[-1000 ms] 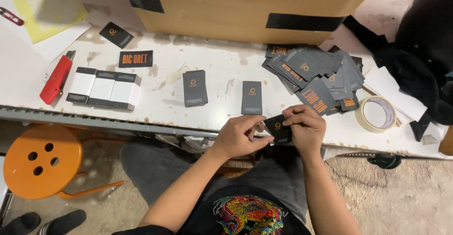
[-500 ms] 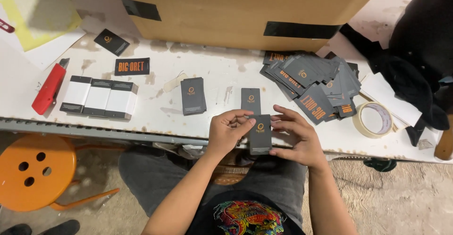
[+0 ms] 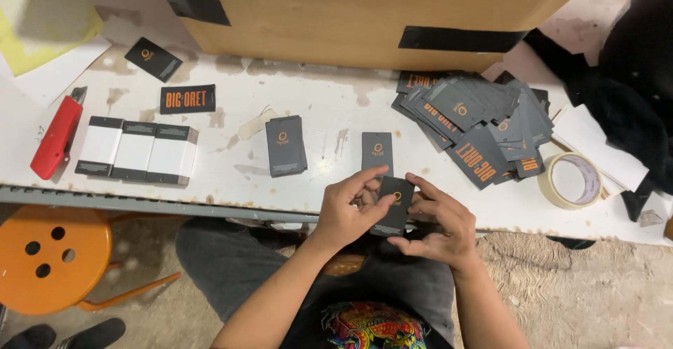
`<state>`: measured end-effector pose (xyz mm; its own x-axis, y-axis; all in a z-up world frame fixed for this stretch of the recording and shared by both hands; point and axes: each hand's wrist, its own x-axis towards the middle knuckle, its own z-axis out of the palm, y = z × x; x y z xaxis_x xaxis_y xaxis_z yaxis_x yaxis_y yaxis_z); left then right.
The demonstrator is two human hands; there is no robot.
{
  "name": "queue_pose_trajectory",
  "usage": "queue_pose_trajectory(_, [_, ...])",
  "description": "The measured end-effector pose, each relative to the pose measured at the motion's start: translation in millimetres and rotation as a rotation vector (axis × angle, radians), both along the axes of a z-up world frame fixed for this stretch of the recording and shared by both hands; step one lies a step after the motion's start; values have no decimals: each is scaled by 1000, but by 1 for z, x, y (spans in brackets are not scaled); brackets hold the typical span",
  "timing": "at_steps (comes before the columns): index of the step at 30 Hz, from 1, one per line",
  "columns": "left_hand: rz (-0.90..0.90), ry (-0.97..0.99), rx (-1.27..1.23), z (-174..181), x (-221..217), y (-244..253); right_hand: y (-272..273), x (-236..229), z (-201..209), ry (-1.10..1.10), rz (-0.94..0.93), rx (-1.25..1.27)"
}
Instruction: The person takes flat card pieces from a cardboard box, stacks them into small bundles, and uses a red utility knife to trim the edges of the stacks. The person works at a white table with various tools and packaging materials nearby.
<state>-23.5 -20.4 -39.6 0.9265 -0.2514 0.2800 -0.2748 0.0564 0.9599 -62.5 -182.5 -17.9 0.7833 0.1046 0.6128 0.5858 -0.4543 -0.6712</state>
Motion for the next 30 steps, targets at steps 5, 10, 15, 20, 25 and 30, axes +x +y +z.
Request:
queue_pose_trajectory(5, [-261, 80, -10, 37, -20, 15, 3, 0, 3, -44, -16, 116])
queue_pose_trajectory(10, [-276, 136, 118, 54, -24, 14, 9, -5, 17, -119, 35, 68])
queue_pose_trajectory(15, [-26, 138, 274, 26, -18, -10, 22, -14, 47, -248, -39, -132])
queue_pose_trajectory(20, [-365, 153, 40, 35, -25, 4, 6, -17, 42, -243, -63, -135])
queue_pose_trajectory(25, [-643, 289, -24, 51, -25, 23, 13, -18, 50, -234, -15, -144])
queue_pose_trajectory(30, [-1052, 328, -98, 75, -15, 47, -13, -14, 21, -216, -7, -150])
